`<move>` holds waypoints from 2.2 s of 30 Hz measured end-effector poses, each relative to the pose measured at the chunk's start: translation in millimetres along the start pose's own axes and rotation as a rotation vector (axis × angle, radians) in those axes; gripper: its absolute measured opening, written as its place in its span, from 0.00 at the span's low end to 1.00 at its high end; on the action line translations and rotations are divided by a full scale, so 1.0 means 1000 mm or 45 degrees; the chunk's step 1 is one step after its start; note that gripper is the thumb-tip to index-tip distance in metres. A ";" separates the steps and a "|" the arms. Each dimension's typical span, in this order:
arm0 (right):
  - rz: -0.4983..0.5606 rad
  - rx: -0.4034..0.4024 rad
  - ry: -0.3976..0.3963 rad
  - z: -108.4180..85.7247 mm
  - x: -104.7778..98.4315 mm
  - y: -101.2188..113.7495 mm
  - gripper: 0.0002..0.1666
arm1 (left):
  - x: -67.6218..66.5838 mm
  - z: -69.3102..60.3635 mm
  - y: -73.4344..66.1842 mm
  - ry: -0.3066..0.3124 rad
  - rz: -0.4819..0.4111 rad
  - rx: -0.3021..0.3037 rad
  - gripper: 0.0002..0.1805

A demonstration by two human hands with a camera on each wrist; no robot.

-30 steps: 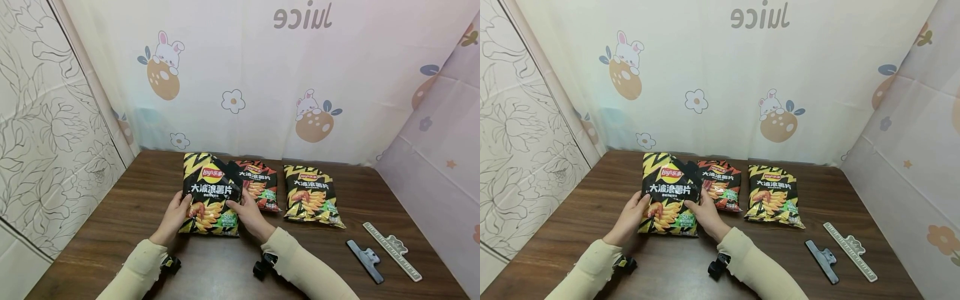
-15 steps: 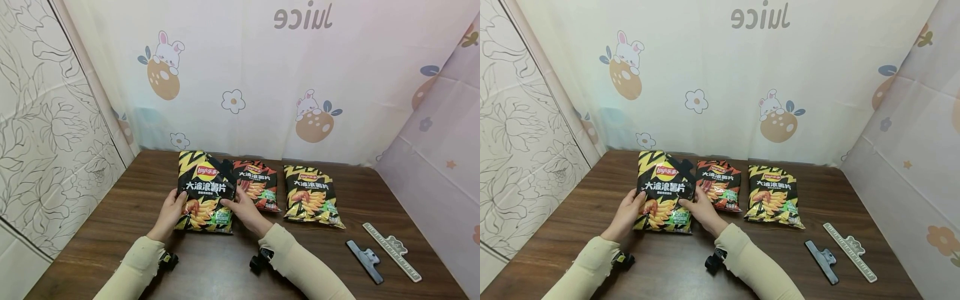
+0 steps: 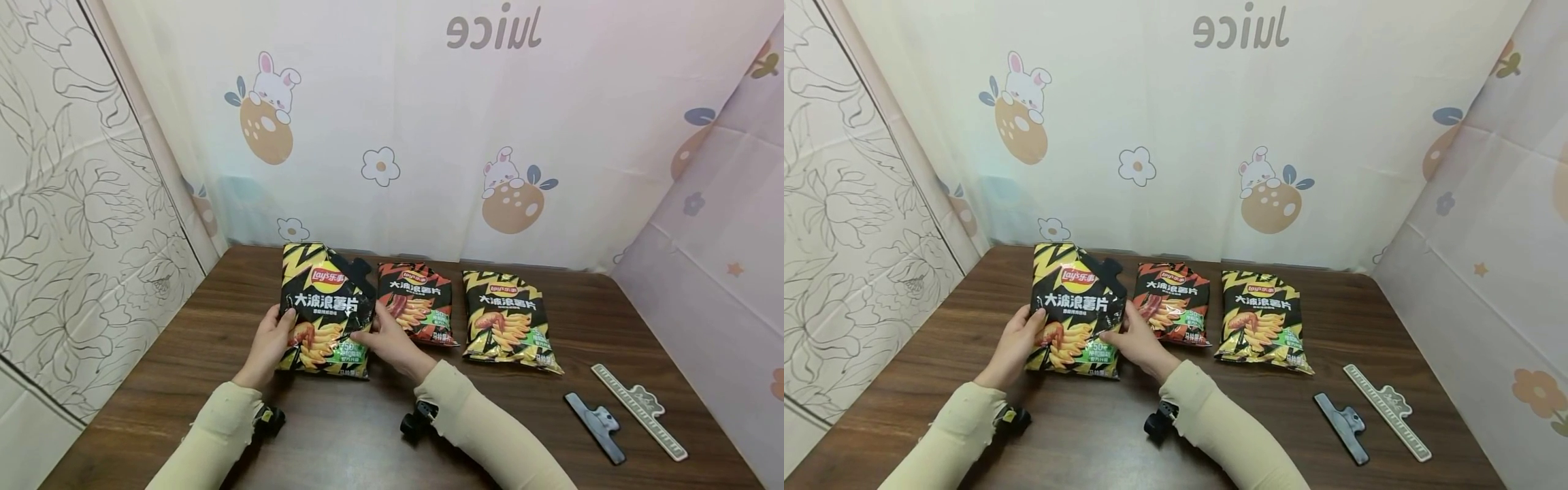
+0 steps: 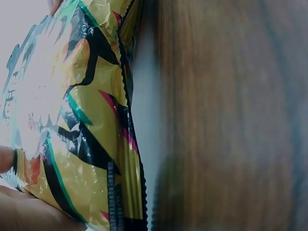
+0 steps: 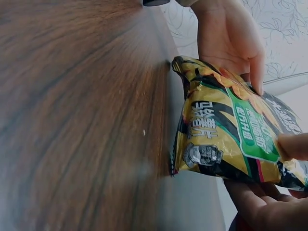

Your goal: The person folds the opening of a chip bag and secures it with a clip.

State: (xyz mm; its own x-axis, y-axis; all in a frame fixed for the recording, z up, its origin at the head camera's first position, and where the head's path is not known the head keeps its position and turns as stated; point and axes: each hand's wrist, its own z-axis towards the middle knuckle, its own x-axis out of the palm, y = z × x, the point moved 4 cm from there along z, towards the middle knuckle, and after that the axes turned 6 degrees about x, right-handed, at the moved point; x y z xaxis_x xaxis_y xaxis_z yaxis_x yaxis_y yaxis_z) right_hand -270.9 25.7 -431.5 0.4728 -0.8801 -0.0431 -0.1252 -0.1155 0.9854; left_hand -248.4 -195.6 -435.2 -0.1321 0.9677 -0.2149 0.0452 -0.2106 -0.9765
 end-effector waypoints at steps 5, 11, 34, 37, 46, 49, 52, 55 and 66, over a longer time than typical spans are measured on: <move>0.026 -0.020 -0.080 0.005 0.006 0.000 0.41 | -0.004 0.002 0.000 -0.015 0.007 -0.002 0.27; 0.002 0.047 -0.121 0.008 0.011 0.003 0.45 | -0.011 0.007 -0.001 -0.033 0.034 0.000 0.28; -0.098 0.149 -0.195 0.032 0.017 0.012 0.43 | -0.019 0.033 0.007 -0.054 0.001 -0.006 0.29; -0.099 0.185 -0.199 0.034 0.017 0.014 0.46 | -0.020 0.037 0.007 -0.064 -0.005 -0.007 0.29; -0.149 0.212 -0.223 0.046 0.016 0.019 0.47 | -0.021 0.045 0.003 -0.085 -0.018 0.005 0.30; -0.186 0.205 -0.244 0.051 0.014 0.019 0.45 | -0.021 0.048 0.002 -0.075 0.005 0.008 0.30; -0.239 0.205 -0.265 0.054 0.012 0.020 0.43 | -0.021 0.052 0.002 -0.066 0.016 0.010 0.30; -0.289 0.198 -0.279 0.057 0.010 0.022 0.41 | -0.020 0.056 0.003 -0.062 0.020 0.008 0.29; -0.289 0.215 -0.344 0.066 0.008 0.020 0.41 | -0.019 0.065 0.005 -0.090 0.028 0.001 0.27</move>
State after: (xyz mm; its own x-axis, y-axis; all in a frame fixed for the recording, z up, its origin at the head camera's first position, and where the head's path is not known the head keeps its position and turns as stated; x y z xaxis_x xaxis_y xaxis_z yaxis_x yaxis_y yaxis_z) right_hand -327.0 -13.8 -423.0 0.2611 -0.9103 -0.3212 -0.1961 -0.3759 0.9057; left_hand -310.2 -224.5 -436.9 -0.2010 0.9506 -0.2367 0.0484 -0.2317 -0.9716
